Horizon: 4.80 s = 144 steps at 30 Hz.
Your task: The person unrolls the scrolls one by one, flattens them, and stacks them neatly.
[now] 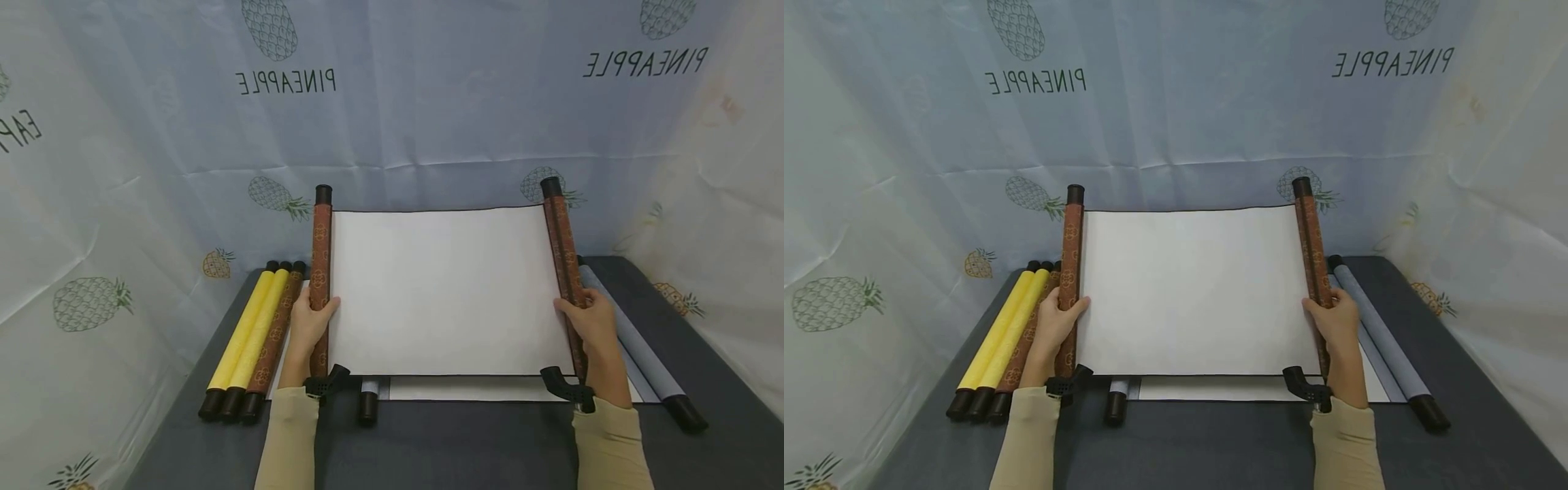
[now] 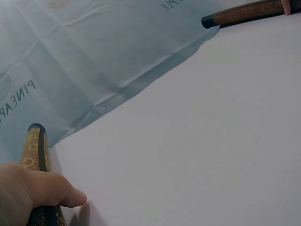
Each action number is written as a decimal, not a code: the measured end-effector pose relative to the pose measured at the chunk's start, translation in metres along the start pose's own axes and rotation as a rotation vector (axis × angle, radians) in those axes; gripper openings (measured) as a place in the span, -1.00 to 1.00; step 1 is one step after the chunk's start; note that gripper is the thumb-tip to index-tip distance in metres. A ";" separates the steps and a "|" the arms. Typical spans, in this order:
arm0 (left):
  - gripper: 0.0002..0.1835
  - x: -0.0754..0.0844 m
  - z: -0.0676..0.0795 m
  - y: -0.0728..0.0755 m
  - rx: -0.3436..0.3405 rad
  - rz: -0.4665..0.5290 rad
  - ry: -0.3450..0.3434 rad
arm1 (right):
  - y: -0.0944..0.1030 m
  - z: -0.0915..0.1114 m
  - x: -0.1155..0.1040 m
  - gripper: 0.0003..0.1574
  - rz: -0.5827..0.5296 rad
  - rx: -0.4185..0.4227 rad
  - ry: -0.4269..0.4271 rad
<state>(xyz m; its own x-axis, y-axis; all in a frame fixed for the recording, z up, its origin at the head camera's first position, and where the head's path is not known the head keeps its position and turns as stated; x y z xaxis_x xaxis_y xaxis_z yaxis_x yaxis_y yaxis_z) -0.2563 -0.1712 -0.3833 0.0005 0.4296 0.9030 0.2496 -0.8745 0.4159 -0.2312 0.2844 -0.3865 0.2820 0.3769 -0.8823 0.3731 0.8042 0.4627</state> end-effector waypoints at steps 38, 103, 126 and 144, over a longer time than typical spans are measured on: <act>-0.25 -0.013 -0.012 0.000 -0.030 -0.071 -0.089 | 0.027 -0.004 0.008 -0.11 0.182 -0.113 0.145; -0.32 -0.049 0.002 -0.027 -0.157 -0.087 -0.050 | 0.045 -0.032 0.059 -0.32 0.561 0.014 0.546; -0.33 -0.064 0.004 -0.041 -0.246 -0.039 0.017 | 0.033 -0.044 0.094 -0.25 0.615 -0.017 0.601; -0.30 -0.037 0.000 -0.027 -0.445 0.035 0.067 | 0.044 -0.046 0.095 -0.23 0.630 -0.062 0.517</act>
<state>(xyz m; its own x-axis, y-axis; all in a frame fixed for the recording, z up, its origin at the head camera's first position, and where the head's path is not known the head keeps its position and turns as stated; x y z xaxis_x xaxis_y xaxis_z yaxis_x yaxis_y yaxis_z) -0.2626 -0.1636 -0.4280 -0.0647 0.3950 0.9164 -0.1902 -0.9064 0.3772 -0.2290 0.3764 -0.4540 -0.0262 0.9189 -0.3936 0.2269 0.3890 0.8929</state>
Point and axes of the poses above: each hand's wrist, its own z-axis away from the middle knuckle, its own y-axis out of the back of the hand, x = y × z, the point moved 2 cm from there along -z, towards the middle knuckle, and after that the axes turned 2 degrees about y, right-handed, at the moved point
